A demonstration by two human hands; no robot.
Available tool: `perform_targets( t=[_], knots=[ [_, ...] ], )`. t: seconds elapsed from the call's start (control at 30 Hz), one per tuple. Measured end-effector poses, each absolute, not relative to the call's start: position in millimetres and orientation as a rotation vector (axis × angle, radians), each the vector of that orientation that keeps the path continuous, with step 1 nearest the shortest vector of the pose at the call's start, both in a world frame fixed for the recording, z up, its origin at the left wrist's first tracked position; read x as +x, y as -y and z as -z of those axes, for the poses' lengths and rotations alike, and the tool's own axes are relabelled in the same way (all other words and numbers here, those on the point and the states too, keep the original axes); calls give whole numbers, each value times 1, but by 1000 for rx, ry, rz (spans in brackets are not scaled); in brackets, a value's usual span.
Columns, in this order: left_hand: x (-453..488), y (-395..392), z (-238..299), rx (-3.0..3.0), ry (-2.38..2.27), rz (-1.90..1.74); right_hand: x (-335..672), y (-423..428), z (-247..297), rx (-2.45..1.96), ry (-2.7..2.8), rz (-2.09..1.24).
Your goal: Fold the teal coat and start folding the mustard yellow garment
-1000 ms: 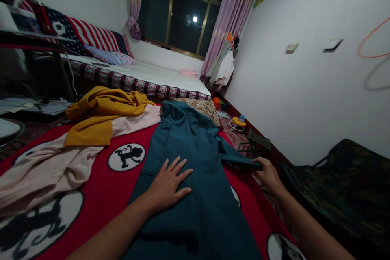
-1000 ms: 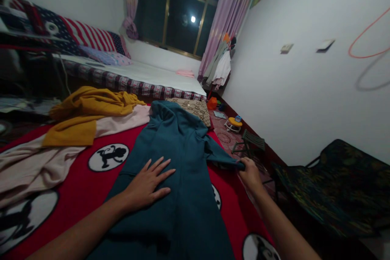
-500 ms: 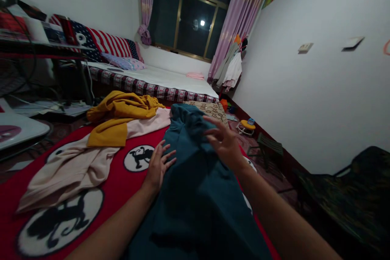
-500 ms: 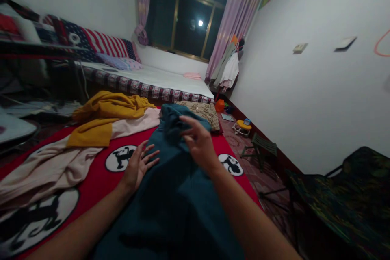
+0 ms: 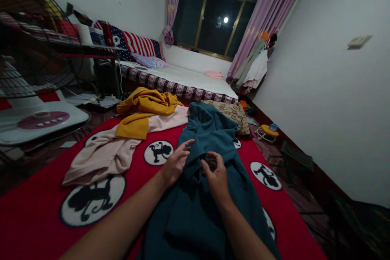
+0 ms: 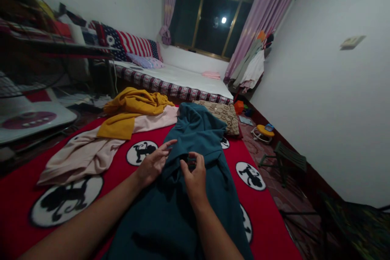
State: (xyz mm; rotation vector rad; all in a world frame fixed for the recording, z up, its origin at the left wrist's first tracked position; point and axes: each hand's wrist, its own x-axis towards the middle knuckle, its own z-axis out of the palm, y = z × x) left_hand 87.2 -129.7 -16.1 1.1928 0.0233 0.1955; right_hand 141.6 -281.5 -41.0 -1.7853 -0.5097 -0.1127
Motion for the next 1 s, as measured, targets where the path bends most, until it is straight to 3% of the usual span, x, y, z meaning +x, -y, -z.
perform_targets(
  t=[0.2,0.37,0.5,0.77,0.9,1.0],
  knots=[
    [88,128,8,1574,195,-167,156,287,37,-1800,545,119],
    [74,135,-14,2120,102,-739,151,296,1,-1868,629,349],
    [62,147,-29,2336,210,-918,143,298,-19,-1836,711,477],
    [69,145,-17,2572,124,-732,145,303,-27,-1893,718,438],
    [77,135,-12,2243,71,-569,152,311,-33,-2048,939,277],
    [81,129,-11,1801,-1,-212,154,316,-36,-2011,924,-81]
  ],
)
